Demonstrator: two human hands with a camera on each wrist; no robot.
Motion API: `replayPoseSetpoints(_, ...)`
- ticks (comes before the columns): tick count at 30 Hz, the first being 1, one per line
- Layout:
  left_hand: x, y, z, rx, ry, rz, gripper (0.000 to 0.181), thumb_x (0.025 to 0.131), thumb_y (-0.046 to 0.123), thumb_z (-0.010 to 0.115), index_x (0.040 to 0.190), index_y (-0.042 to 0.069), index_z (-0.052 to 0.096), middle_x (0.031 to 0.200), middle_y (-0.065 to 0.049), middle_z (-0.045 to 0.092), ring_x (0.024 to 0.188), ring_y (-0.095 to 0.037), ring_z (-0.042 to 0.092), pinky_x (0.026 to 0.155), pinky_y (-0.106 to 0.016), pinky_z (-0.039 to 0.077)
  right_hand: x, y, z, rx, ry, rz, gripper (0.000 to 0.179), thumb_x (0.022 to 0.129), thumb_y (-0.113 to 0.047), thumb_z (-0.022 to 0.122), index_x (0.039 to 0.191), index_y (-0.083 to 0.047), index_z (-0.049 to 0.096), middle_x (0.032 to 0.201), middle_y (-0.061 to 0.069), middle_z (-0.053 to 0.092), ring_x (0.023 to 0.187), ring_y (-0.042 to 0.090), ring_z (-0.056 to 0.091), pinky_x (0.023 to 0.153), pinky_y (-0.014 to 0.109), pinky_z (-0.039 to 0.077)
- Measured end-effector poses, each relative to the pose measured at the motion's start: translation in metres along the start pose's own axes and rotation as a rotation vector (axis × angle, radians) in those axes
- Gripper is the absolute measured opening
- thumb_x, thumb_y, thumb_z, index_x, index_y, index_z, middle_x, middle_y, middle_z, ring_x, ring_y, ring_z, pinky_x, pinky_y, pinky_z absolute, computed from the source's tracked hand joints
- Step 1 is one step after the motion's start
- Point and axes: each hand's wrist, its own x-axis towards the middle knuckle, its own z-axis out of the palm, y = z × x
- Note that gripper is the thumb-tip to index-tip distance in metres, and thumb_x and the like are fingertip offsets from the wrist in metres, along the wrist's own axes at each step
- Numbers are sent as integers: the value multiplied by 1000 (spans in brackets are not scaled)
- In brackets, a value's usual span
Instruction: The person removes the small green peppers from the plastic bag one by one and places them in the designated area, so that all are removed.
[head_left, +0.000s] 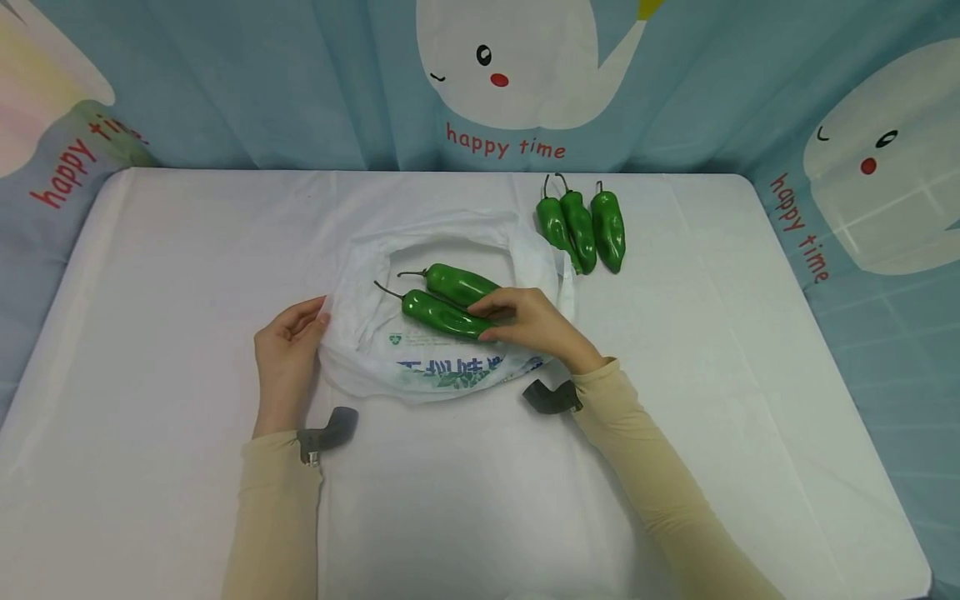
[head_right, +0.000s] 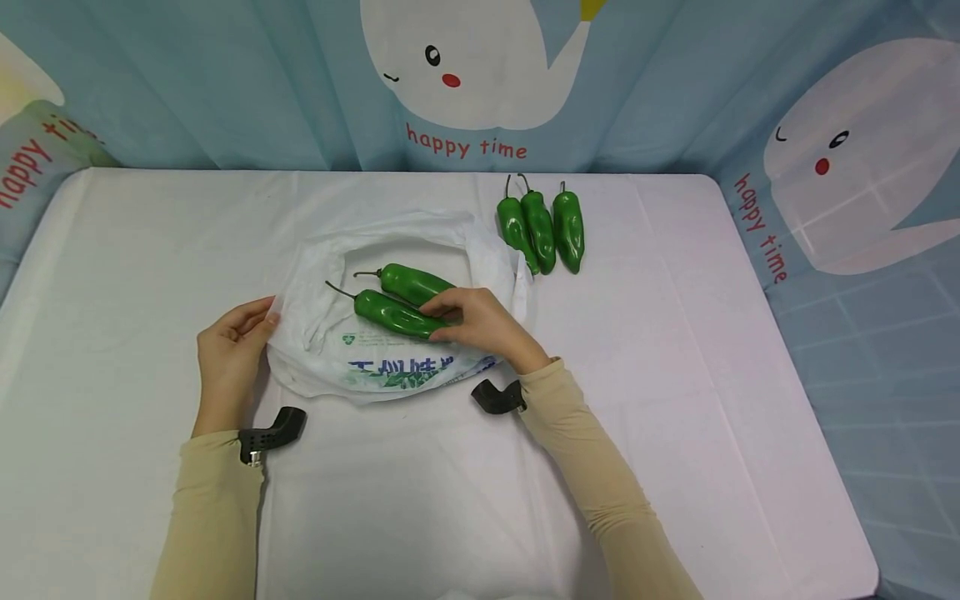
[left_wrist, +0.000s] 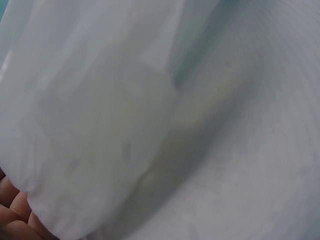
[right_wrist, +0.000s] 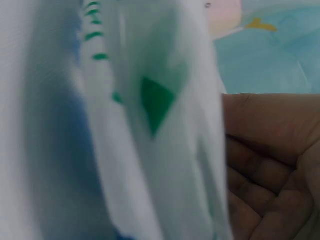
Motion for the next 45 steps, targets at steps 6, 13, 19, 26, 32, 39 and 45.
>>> replayPoseSetpoints(6,1,-1,0,-2,3,-6,26,92,9,61,116,2,66,101,-3,66,90,-7,63,74,-10,48,1,-2,3,-85,-8,5,37,75,-5,79,110,0,67,108,10,67,100,20,63,88,27,49)
replayPoseSetpoints(13,0,1,0,-3,4,-5,26,92,8,61,117,2,66,100,-3,66,88,-6,62,73,-10,48,2,1,6,-146,-10,-37,39,73,-6,81,109,0,68,109,10,66,101,20,62,89,26,48)
replayPoseSetpoints(19,-1,2,0,3,4,-3,26,92,9,60,117,2,66,100,-4,66,89,-7,63,73,-10,48,2,0,8,-147,-5,-41,40,73,-3,80,110,1,67,110,12,66,101,22,63,87,26,50)
replayPoseSetpoints(26,-1,1,0,13,8,-1,26,92,8,61,117,2,66,101,-5,66,88,-6,63,73,-10,47,1,-1,7,-119,-27,-38,36,75,-3,78,110,-1,68,109,10,67,100,20,63,87,26,50)
replayPoseSetpoints(32,-1,2,0,9,7,-2,26,92,8,61,117,2,66,100,-4,66,88,-6,63,73,-10,47,1,1,6,-80,-58,-72,33,77,-4,77,110,-1,68,110,9,67,102,19,62,88,26,49)
replayPoseSetpoints(39,-1,3,1,18,5,-4,26,92,8,60,117,1,65,106,-11,66,90,-5,63,75,-10,48,2,3,8,-58,-83,-83,34,79,-7,76,112,-2,68,112,8,66,103,17,62,87,26,49)
replayPoseSetpoints(45,-1,3,1,22,4,-5,27,92,8,60,118,1,65,109,-15,65,92,-5,63,76,-10,48,2,3,8,-78,-71,-68,36,78,-11,78,111,-3,68,110,6,67,101,15,62,85,26,50)
